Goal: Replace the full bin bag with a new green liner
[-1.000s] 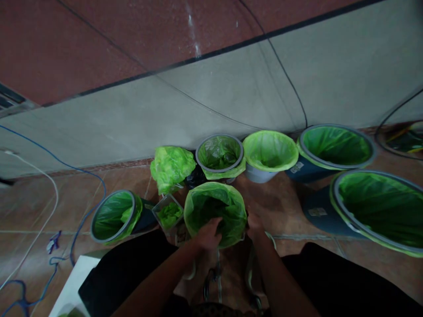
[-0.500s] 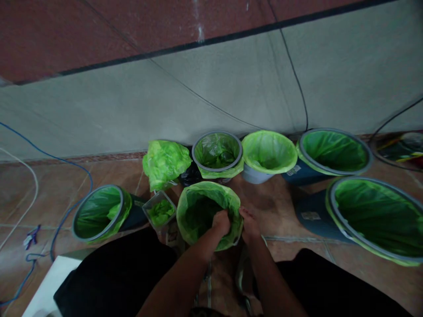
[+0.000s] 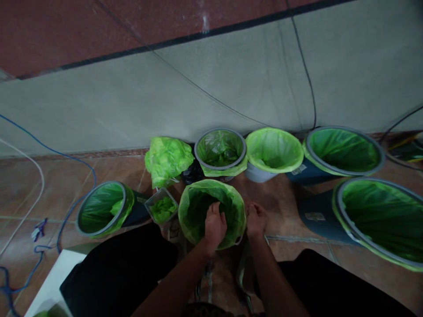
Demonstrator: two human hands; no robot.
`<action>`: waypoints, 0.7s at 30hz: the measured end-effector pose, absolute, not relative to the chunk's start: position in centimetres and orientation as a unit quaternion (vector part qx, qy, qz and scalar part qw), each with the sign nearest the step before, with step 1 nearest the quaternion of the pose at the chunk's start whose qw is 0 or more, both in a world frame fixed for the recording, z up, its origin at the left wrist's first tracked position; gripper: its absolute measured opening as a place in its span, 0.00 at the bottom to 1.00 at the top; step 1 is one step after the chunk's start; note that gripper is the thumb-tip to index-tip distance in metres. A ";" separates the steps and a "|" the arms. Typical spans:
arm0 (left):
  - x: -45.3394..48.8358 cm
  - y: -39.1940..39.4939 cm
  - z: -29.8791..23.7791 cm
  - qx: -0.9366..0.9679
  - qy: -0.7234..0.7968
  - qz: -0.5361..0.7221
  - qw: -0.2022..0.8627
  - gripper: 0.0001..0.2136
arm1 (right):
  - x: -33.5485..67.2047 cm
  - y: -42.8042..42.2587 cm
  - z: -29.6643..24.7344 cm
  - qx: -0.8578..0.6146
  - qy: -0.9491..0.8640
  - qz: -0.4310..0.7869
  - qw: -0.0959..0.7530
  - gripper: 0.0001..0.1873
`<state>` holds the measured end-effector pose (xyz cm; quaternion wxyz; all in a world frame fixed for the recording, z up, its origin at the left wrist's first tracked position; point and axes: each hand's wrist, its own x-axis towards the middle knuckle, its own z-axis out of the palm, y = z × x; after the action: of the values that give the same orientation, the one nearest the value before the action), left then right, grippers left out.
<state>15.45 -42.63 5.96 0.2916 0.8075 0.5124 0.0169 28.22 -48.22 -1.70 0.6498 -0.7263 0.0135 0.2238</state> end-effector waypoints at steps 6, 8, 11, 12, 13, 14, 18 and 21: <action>14.2 -47.5 6.3 0.885 0.361 -0.100 0.276 0.24 | 27.9 -46.5 1.2 -0.770 -0.185 0.214 0.571 0.25; 14.2 -48.2 5.3 0.874 0.367 -0.170 0.268 0.24 | 27.2 -46.2 0.9 -0.779 -0.221 0.228 0.541 0.26; 14.2 -48.2 4.5 0.861 0.371 -0.220 0.269 0.23 | 26.6 -46.0 0.1 -0.795 -0.220 0.232 0.516 0.25; 14.2 -48.0 4.5 0.862 0.367 -0.223 0.270 0.22 | 26.5 -45.9 -0.1 -0.800 -0.216 0.233 0.509 0.23; 14.1 -47.9 4.6 0.864 0.362 -0.221 0.270 0.22 | 26.5 -45.9 -0.2 -0.804 -0.214 0.233 0.504 0.21; 14.1 -47.7 4.7 0.867 0.354 -0.222 0.273 0.21 | 26.6 -45.8 -0.2 -0.808 -0.212 0.232 0.499 0.20; 13.8 -46.9 5.6 0.879 0.316 -0.224 0.278 0.19 | 26.6 -45.9 -0.1 -0.816 -0.214 0.230 0.486 0.17; 12.4 -45.7 6.1 0.896 0.276 -0.228 0.264 0.18 | 25.9 -46.6 -0.2 -0.820 -0.205 0.229 0.482 0.19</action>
<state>12.44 -45.68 6.09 0.2644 0.8957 0.2756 -0.2277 25.93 -46.62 -0.21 0.4817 -0.8205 -0.2054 0.2293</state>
